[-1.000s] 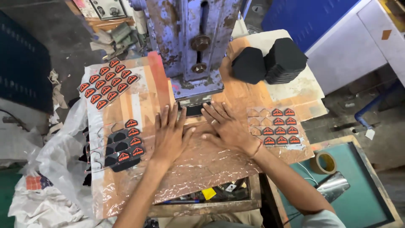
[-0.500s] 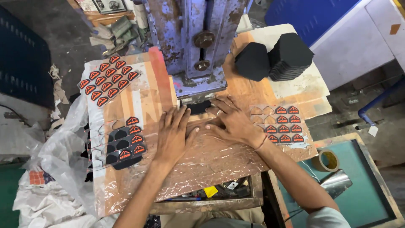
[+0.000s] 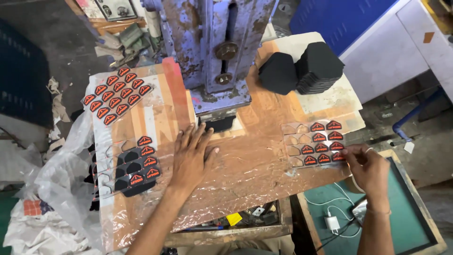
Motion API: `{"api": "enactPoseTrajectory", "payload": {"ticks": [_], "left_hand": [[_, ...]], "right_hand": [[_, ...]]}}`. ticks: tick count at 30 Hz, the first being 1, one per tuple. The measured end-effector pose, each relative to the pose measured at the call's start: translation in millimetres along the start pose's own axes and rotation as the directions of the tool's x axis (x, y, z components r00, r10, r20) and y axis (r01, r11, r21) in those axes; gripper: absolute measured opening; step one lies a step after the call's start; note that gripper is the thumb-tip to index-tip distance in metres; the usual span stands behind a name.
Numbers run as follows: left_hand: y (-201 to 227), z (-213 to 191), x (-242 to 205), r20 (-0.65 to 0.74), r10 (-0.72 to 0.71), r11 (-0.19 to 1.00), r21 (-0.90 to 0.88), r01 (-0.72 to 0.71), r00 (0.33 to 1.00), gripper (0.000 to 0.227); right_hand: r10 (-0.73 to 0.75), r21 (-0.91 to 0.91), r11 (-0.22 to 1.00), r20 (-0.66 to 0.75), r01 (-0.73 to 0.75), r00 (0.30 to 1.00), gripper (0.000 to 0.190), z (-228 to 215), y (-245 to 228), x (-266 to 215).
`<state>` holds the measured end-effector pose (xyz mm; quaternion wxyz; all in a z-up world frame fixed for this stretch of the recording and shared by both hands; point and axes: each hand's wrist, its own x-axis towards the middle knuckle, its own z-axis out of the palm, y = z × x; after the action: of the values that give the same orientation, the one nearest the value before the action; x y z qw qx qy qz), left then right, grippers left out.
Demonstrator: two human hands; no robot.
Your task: The person repeatedly places black fabric items under a vertical heat press machine to apply a logo. They position the items, operate the press, and then remove the finished products to a pile on the table.
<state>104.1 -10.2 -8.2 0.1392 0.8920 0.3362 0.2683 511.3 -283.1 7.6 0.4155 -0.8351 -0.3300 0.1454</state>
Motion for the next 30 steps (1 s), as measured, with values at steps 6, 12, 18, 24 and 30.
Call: {"api": "enactPoseTrajectory", "payload": {"ticks": [6, 12, 18, 24, 30], "left_hand": [[3.8, 1.9, -6.4, -0.004, 0.011, 0.999, 0.041, -0.011, 1.000, 0.057], [0.0, -3.7, -10.8, 0.073, 0.069, 0.996, 0.048, -0.072, 0.995, 0.071], [0.7, 5.0, -10.2, 0.094, -0.011, 0.990, 0.141, -0.002, 0.996, 0.058], [0.3, 0.6, -8.0, 0.007, 0.016, 0.998, 0.054, -0.016, 1.000, 0.057], [2.9, -9.9, -7.3, -0.001, 0.006, 0.999, -0.046, -0.006, 1.000, 0.061]], "right_hand": [[-0.074, 0.373, 0.927, 0.109, 0.029, 0.991, 0.011, 27.7, -100.4, -32.4], [-0.297, 0.523, 0.852, 0.444, 0.025, 0.845, 0.014, 138.5, -129.4, -28.2], [-0.261, 0.538, 0.842, 0.478, -0.045, 0.839, 0.025, 181.3, -111.6, 12.2], [-0.294, 0.476, 0.877, 0.416, 0.069, 0.860, 0.041, 210.7, -125.6, 71.7], [-0.350, 0.457, 0.876, 0.377, 0.156, 0.858, 0.038, 217.6, -111.6, 68.1]]}}
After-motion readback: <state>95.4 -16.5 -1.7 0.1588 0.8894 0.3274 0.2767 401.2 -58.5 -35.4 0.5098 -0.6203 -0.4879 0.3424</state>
